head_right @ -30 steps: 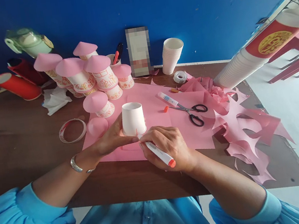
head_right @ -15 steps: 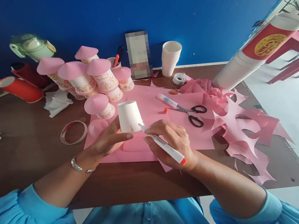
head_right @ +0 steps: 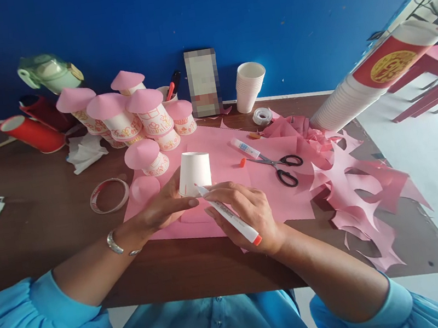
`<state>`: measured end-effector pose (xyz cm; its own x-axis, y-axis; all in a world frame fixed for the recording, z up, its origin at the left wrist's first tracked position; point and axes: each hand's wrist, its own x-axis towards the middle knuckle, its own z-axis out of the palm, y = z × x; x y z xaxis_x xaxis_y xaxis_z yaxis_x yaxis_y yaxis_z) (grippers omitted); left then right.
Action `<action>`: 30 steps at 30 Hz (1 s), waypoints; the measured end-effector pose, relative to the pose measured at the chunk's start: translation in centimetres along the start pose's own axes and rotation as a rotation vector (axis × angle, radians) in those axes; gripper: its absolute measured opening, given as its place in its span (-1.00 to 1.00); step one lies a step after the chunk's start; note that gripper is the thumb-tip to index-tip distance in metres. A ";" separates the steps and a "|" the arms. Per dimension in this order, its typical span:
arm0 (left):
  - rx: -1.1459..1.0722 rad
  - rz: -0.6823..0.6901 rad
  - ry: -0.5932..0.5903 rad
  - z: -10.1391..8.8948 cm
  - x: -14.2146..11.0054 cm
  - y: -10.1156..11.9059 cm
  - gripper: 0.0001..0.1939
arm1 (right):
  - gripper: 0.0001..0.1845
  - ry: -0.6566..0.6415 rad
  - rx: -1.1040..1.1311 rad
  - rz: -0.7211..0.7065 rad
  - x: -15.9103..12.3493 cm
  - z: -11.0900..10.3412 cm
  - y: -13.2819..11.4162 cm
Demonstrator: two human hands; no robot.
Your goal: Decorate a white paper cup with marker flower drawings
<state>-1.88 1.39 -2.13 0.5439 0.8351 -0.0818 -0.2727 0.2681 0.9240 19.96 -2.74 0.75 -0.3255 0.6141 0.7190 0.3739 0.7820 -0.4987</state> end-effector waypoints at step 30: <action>0.254 -0.064 0.101 0.4 -0.3 0.5 -0.25 | -0.79 -0.028 -0.042 -0.058 0.7 -0.6 -0.2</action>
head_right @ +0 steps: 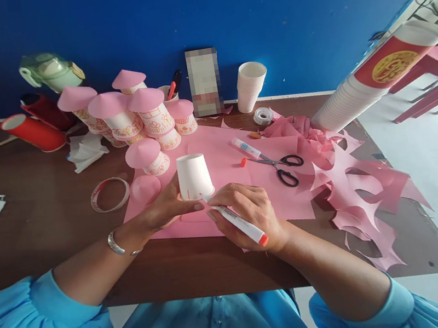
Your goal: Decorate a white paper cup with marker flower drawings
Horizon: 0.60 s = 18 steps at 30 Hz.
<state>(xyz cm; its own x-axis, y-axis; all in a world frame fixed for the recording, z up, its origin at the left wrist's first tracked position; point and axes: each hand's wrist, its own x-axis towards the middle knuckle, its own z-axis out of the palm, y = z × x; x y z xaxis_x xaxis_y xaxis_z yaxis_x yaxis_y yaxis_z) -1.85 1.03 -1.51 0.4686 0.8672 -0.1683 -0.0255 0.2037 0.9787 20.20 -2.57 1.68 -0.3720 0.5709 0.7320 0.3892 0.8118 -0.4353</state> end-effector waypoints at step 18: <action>0.042 0.022 -0.009 0.1 0.2 0.2 -0.17 | -0.86 -0.018 -0.024 -0.019 0.2 -0.1 0.0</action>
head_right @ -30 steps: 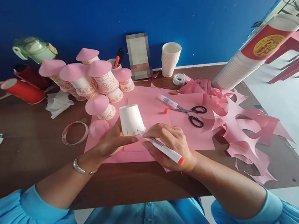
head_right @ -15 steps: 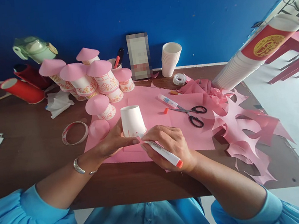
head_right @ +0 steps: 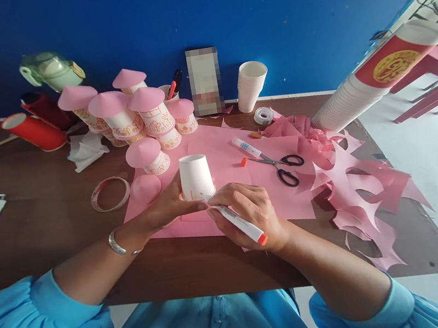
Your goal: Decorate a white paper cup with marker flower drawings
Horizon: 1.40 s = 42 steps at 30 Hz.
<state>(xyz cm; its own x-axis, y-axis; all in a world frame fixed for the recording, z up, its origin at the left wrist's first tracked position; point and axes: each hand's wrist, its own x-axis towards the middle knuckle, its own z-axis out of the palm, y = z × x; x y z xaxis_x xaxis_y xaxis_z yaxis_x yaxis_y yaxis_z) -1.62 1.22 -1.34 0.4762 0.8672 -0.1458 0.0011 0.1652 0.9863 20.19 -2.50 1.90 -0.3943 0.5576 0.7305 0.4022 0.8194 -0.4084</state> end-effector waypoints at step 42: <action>-0.260 0.060 -0.138 -0.4 -0.2 0.1 -0.29 | -0.87 0.035 -0.046 -0.013 0.2 -0.4 0.2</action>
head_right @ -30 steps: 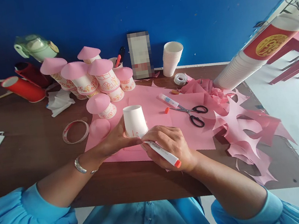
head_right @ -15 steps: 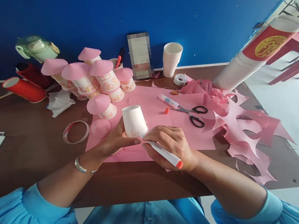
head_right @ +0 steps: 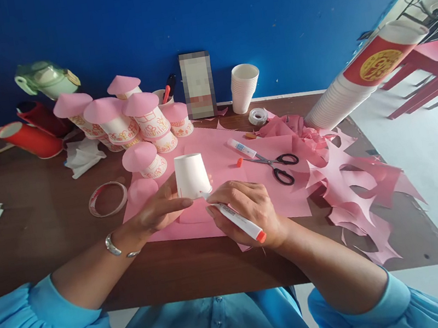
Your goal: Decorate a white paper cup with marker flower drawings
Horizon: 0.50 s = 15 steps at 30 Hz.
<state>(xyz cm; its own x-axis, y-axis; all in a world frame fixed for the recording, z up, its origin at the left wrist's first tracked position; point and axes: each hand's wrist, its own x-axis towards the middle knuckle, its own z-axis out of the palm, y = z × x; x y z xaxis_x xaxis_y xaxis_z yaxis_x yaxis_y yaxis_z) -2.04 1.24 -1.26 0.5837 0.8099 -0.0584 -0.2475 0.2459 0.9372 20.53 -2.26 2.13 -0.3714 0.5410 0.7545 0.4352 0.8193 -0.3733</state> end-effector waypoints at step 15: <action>0.001 0.017 -0.071 -0.2 -0.1 0.0 -0.36 | -0.86 0.013 -0.009 0.013 -0.2 0.1 0.0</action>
<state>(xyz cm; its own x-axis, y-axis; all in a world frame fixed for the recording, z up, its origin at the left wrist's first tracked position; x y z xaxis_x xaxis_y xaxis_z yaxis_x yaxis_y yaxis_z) -2.24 1.29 -1.31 0.6329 0.7740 -0.0179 -0.2571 0.2319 0.9381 20.54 -2.31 1.91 -0.3549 0.5492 0.7566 0.4476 0.8103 -0.3782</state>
